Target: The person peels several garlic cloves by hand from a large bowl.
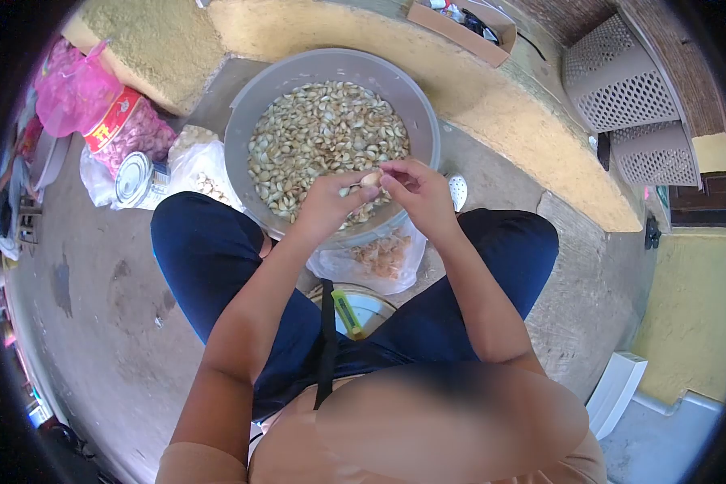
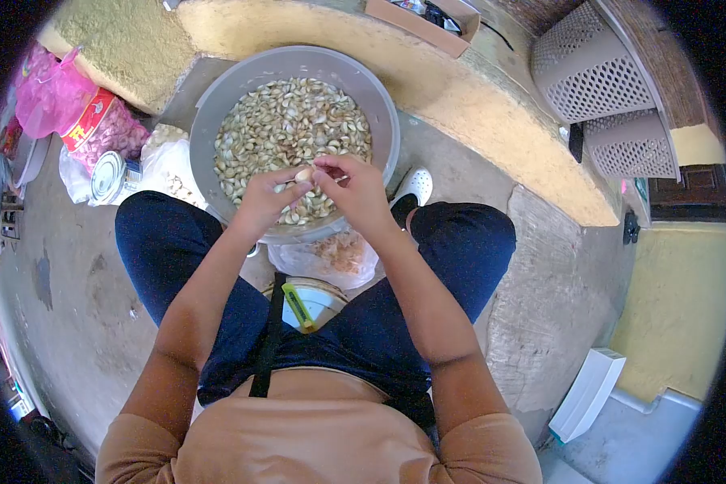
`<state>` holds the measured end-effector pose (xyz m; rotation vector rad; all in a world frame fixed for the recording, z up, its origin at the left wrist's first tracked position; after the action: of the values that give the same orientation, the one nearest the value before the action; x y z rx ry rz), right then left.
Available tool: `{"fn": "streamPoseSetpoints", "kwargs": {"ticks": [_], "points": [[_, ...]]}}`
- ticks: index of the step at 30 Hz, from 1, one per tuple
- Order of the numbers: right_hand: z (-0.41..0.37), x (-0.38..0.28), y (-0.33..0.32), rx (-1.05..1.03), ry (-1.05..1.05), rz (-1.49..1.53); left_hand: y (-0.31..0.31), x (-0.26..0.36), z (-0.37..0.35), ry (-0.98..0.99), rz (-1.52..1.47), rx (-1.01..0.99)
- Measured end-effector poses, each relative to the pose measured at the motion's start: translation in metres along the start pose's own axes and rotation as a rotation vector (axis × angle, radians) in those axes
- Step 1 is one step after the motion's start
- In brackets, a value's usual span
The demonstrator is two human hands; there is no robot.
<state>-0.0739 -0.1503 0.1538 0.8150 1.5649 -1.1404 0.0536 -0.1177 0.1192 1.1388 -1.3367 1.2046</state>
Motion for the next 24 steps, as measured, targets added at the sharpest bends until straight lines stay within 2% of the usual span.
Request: {"fn": "streamPoseSetpoints", "kwargs": {"ticks": [3,6,13,16,18,21,24], "points": [[0.001,0.0,0.001,0.049,-0.046,-0.058,0.0,-0.001,0.001,0.046,0.059,0.004],[0.0,-0.001,0.004,0.136,-0.126,-0.137,-0.001,0.002,0.0,0.176,0.154,0.057],[-0.002,-0.006,0.009,0.24,-0.188,-0.205,0.0,0.008,-0.004,0.203,0.217,0.116],[0.002,0.001,0.007,0.239,-0.163,-0.143,-0.001,0.011,-0.004,0.219,0.209,0.11],[0.005,0.009,0.008,0.197,-0.076,-0.091,-0.002,0.01,-0.005,0.215,0.188,0.127],[0.01,0.018,0.007,0.147,0.01,0.038,-0.005,-0.004,-0.003,-0.051,0.115,0.066],[0.009,0.014,0.005,0.119,0.003,0.141,-0.003,-0.007,-0.003,-0.139,-0.105,0.068]]}}
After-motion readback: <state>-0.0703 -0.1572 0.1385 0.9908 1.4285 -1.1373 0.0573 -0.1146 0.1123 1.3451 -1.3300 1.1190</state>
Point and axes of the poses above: each hand's wrist, its own z-axis towards the middle knuckle, its own y-axis out of the palm, x = y × z, the point moved 8 cm from there along z, towards the middle knuckle, and after that the axes turned 7 degrees about y, right-handed, at the moved point
